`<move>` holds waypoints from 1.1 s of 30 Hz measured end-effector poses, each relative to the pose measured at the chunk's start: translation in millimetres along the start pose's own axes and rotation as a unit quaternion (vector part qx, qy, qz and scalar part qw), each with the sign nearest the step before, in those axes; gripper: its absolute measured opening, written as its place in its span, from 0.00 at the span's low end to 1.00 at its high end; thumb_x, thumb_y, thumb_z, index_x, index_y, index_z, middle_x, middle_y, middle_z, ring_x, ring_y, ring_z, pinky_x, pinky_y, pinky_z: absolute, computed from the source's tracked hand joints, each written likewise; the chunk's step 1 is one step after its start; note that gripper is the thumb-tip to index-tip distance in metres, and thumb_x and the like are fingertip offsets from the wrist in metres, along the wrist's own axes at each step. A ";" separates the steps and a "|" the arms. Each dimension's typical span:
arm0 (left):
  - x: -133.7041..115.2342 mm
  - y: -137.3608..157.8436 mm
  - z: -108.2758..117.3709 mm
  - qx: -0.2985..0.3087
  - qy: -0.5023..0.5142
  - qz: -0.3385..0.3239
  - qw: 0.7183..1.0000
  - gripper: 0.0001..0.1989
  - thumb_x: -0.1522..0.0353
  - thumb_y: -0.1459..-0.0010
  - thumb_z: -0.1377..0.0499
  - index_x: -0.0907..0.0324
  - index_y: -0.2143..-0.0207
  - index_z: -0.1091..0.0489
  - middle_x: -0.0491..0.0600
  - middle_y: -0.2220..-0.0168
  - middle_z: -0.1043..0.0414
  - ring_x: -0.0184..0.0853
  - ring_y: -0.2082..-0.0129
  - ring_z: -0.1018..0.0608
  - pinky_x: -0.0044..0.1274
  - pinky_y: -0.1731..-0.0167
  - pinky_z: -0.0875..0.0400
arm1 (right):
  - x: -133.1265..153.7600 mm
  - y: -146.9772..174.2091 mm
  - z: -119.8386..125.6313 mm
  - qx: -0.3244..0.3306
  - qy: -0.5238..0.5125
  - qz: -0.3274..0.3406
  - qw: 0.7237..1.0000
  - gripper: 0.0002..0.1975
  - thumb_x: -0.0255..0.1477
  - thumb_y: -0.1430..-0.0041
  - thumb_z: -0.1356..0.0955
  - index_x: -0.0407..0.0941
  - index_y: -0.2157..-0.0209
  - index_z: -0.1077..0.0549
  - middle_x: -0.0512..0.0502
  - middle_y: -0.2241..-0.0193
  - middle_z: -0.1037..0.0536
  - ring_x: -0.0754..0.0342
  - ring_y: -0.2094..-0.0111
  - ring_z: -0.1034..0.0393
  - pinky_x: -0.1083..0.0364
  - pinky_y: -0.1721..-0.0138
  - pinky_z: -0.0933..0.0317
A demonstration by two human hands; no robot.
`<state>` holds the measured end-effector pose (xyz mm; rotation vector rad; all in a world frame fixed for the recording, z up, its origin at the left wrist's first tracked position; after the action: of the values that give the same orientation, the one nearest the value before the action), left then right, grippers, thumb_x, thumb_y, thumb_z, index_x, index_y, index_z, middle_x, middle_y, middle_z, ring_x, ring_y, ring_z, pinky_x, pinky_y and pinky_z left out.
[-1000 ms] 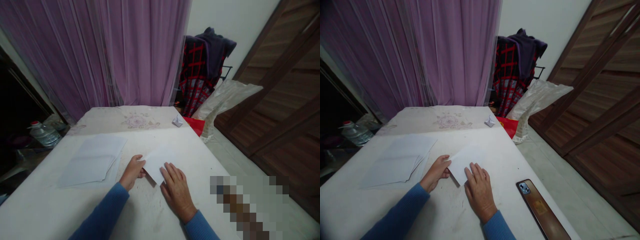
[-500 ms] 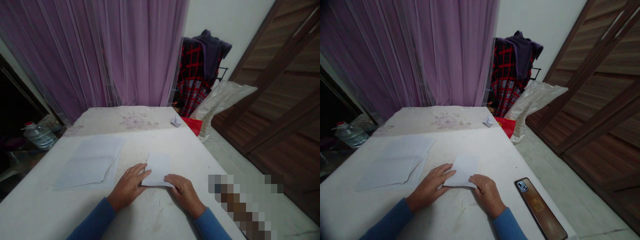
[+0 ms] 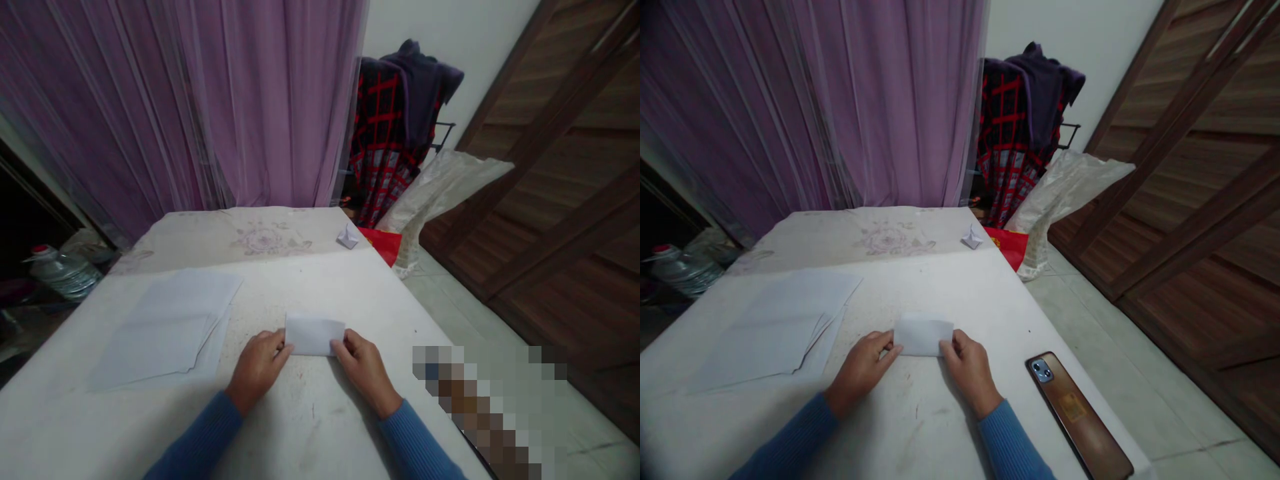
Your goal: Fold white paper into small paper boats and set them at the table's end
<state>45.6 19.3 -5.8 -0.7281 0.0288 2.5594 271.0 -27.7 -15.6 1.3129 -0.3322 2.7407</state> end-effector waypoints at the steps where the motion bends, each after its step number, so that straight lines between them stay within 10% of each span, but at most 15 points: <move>1: 0.1 -1.8 -2.4 -0.007 0.004 0.017 1.000 0.09 0.64 0.38 0.47 0.57 0.66 0.29 0.47 0.70 0.25 0.37 0.65 0.25 0.27 0.64 0.35 | 0.5 -3.3 -2.4 -0.006 0.014 -0.009 1.000 0.17 0.40 0.41 0.38 0.44 0.74 0.28 0.52 0.81 0.28 0.57 0.78 0.35 0.60 0.75 0.46; 6: 2.4 -1.2 -19.4 -0.090 0.021 0.054 0.994 0.23 0.66 0.40 0.46 0.60 0.43 0.39 0.46 0.69 0.26 0.38 0.64 0.24 0.29 0.59 0.33 | 3.4 -13.6 -10.3 -0.022 0.111 -0.033 0.993 0.16 0.39 0.39 0.39 0.45 0.73 0.29 0.51 0.80 0.27 0.57 0.78 0.34 0.59 0.75 0.51; 14: -2.1 2.5 -31.8 -0.192 -0.076 0.001 0.978 0.27 0.68 0.39 0.47 0.66 0.38 0.45 0.50 0.67 0.26 0.38 0.64 0.24 0.29 0.59 0.32 | 8.5 -12.1 -23.2 -0.044 0.251 -0.015 0.967 0.13 0.34 0.35 0.39 0.45 0.62 0.25 0.47 0.73 0.20 0.53 0.72 0.26 0.58 0.72 0.49; 33: -11.0 -3.7 -15.8 -0.055 -0.073 0.103 0.990 0.26 0.72 0.41 0.47 0.63 0.39 0.40 0.50 0.66 0.24 0.39 0.64 0.24 0.30 0.60 0.34 | 1.0 -13.1 -28.8 -0.062 0.288 -0.032 0.955 0.19 0.34 0.36 0.38 0.44 0.46 0.30 0.50 0.76 0.20 0.52 0.75 0.26 0.58 0.74 0.44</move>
<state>63.3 15.5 -13.4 -0.6029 -0.0906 2.8247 250.7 -8.4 -30.2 0.4445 -0.3880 2.8258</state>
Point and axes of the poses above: each hand's wrist, its own y-axis away from the middle knuckle, its own z-axis out of the back of the hand, x = y × z, the point moved 1 cm from there along -y, towards the middle knuckle
